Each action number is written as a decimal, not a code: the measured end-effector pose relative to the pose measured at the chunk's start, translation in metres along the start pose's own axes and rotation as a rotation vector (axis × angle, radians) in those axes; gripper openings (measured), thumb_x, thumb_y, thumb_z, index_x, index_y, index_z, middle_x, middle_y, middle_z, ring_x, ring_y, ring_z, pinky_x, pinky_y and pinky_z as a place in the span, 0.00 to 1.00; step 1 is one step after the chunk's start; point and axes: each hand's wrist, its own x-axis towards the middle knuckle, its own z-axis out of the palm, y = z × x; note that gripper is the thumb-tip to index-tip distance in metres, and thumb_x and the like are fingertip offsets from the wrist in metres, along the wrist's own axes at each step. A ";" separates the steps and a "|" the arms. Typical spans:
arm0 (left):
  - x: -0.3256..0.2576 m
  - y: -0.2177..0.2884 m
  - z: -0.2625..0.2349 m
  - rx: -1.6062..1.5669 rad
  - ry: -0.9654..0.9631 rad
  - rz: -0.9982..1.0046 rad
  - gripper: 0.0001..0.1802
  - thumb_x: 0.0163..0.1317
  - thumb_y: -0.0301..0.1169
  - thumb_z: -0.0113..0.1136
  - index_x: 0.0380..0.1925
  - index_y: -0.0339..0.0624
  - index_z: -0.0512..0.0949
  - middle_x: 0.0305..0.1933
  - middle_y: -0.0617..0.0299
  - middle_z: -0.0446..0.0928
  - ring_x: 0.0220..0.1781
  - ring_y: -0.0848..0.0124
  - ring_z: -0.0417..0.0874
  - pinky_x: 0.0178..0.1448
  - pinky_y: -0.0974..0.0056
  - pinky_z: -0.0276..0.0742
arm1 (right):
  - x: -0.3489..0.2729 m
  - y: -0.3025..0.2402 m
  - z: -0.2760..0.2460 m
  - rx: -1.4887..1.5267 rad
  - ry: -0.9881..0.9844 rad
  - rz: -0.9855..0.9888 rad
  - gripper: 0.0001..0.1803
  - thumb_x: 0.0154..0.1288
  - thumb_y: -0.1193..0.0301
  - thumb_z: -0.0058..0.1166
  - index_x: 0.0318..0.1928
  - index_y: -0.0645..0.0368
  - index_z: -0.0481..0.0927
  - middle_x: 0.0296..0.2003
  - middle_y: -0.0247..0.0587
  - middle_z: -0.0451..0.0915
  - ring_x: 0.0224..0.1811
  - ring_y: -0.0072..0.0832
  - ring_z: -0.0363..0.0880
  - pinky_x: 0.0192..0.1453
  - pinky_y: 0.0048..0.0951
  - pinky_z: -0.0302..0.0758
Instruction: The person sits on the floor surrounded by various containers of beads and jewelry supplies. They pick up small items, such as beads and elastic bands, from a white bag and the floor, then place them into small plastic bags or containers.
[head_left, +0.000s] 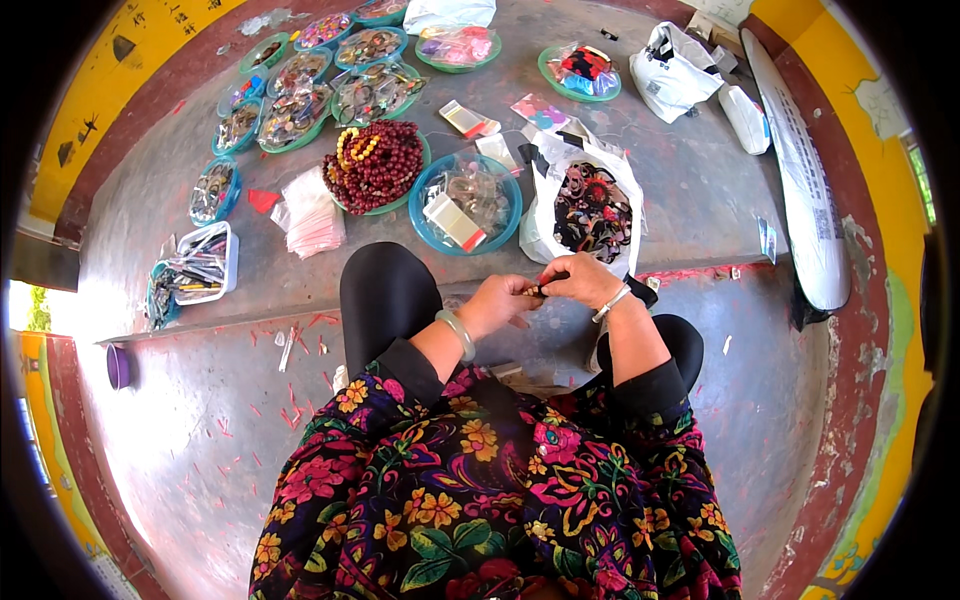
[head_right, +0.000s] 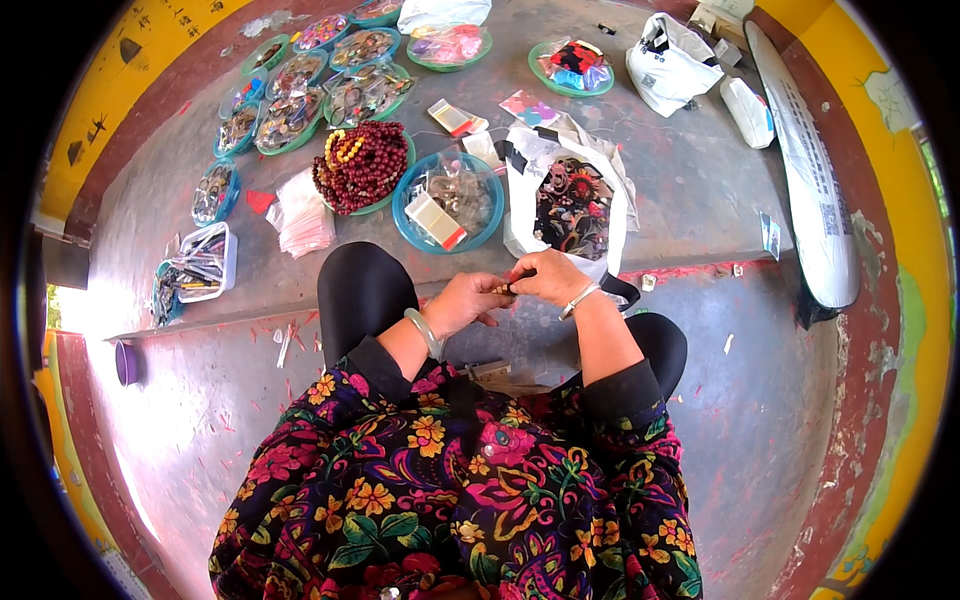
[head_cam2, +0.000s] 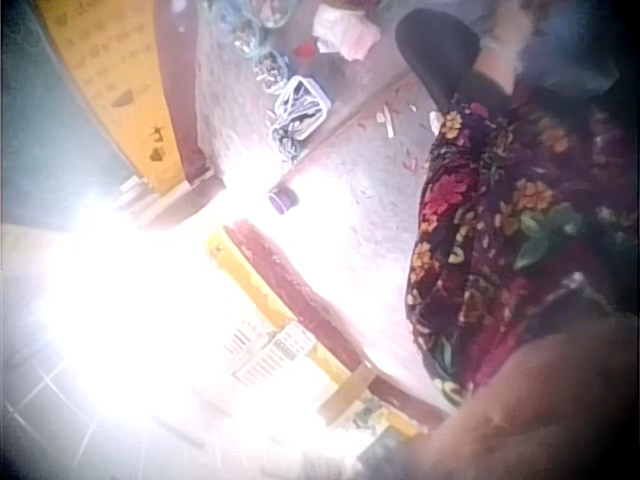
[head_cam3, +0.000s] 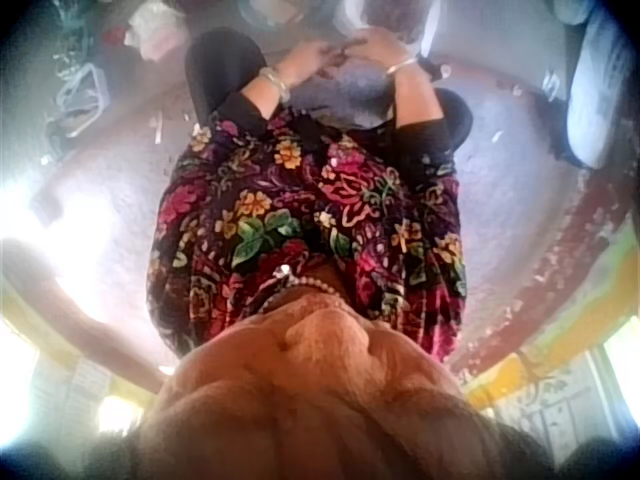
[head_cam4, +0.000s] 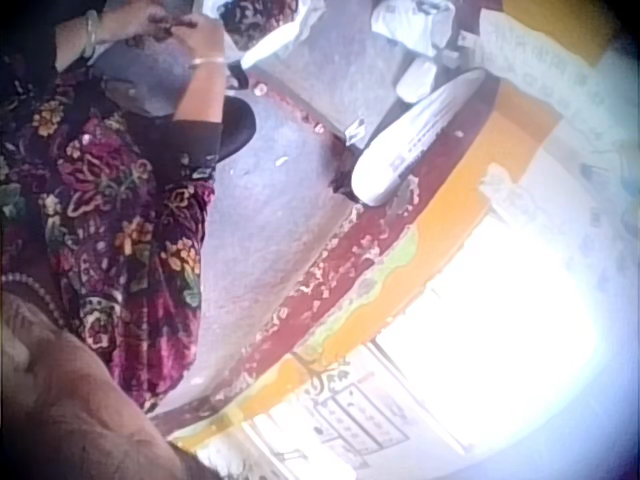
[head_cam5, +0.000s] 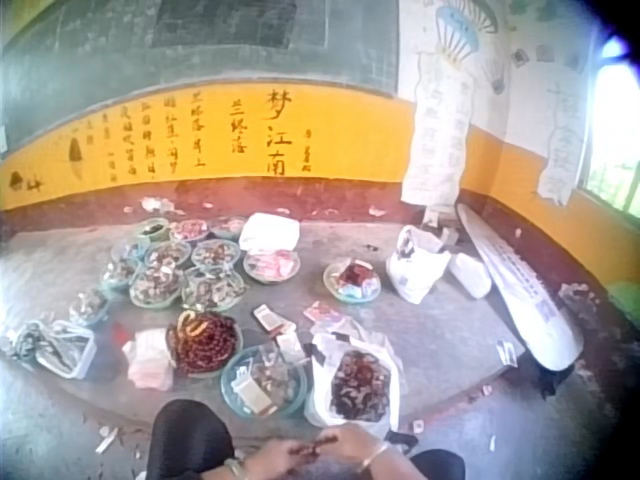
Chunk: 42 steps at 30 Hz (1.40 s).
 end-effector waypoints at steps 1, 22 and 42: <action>0.000 0.000 0.000 0.004 -0.005 0.003 0.13 0.59 0.30 0.55 0.43 0.38 0.75 0.37 0.64 0.78 0.37 0.78 0.78 0.32 0.72 0.77 | 0.000 0.000 0.000 -0.015 -0.005 -0.013 0.11 0.49 0.71 0.59 0.33 0.63 0.79 0.22 0.35 0.79 0.26 0.18 0.73 0.32 0.22 0.69; -0.007 0.005 0.006 0.046 -0.057 0.027 0.16 0.56 0.29 0.57 0.44 0.37 0.74 0.36 0.63 0.79 0.38 0.76 0.80 0.25 0.73 0.75 | -0.001 -0.002 0.002 -0.010 -0.049 0.033 0.17 0.41 0.61 0.66 0.27 0.62 0.79 0.20 0.39 0.78 0.22 0.25 0.73 0.29 0.25 0.68; -0.010 0.002 0.013 0.200 0.073 0.110 0.17 0.55 0.28 0.56 0.46 0.38 0.73 0.32 0.64 0.76 0.29 0.77 0.76 0.25 0.71 0.77 | 0.005 0.010 0.017 -0.117 0.053 0.016 0.15 0.42 0.70 0.61 0.33 0.64 0.78 0.26 0.42 0.80 0.29 0.27 0.78 0.35 0.26 0.72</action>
